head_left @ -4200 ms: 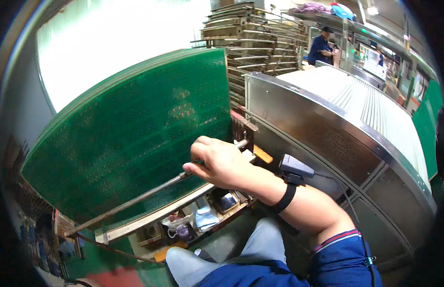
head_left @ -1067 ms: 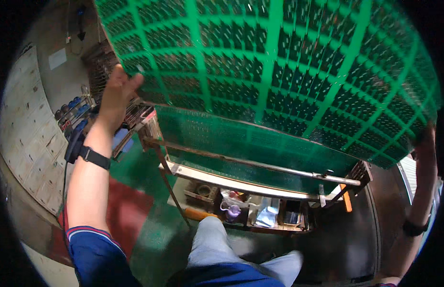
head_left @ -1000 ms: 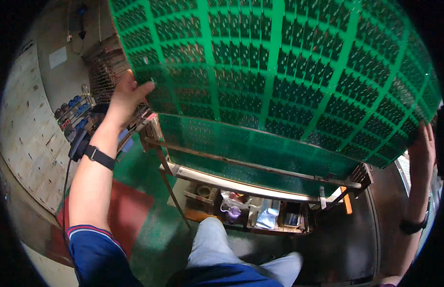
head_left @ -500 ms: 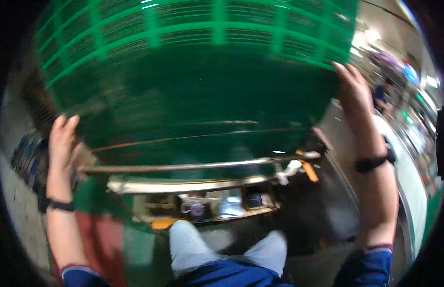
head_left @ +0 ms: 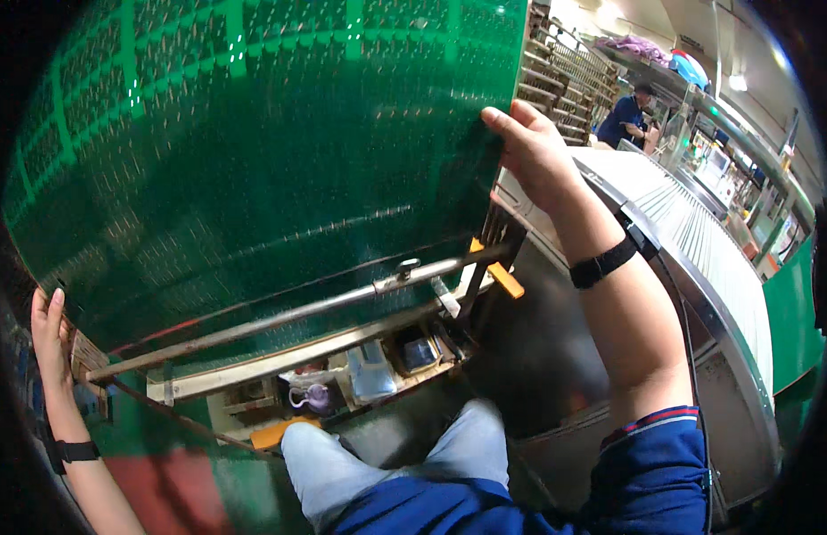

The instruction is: The recorder is taking large green circuit boards from an assembly machine and stacking them into a multi-slot rack.

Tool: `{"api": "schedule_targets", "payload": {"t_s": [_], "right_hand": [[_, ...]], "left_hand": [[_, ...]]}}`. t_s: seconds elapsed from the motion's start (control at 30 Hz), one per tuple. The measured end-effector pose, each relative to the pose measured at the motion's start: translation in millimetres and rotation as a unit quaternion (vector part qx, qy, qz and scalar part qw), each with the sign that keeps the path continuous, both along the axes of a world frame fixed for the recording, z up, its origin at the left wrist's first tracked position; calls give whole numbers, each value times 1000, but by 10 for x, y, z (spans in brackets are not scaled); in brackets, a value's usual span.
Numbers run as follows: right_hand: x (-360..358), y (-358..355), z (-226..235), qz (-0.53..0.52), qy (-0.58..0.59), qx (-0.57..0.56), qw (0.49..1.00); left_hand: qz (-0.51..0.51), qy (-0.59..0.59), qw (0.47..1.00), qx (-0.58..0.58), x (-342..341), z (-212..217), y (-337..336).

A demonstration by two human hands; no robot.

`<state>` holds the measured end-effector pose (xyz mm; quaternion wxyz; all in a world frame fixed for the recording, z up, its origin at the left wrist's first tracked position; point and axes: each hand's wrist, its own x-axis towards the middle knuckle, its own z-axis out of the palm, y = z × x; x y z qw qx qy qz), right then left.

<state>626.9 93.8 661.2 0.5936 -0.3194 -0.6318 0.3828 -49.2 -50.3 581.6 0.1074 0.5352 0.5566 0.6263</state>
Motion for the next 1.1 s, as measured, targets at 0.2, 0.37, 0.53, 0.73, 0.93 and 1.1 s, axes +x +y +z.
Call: {"api": "schedule_targets", "payload": {"t_s": [0.2, 0.37, 0.53, 0.73, 0.93, 1.1], "right_hand": [[110, 13, -27, -43, -125, -6, 991], [103, 17, 39, -158, -393, -44, 905], [361, 54, -138, -157, -408, -92, 895], [123, -362, -353, -248, -230, 257, 905], [-468, -754, -703, 20, -519, 186, 834], [-587, -652, -922, -40, -454, 257, 852]], "left_hand": [[6, 6, 1000, -13, -156, -5, 29], [98, -17, 994, 39, 212, 30, -40], [52, -54, 997, 12, 588, 198, -101], [142, -3, 977, 162, 548, 88, -169], [83, 309, 941, 111, 1410, -104, -224], [9, 480, 874, 75, 1635, -193, -80]]}}
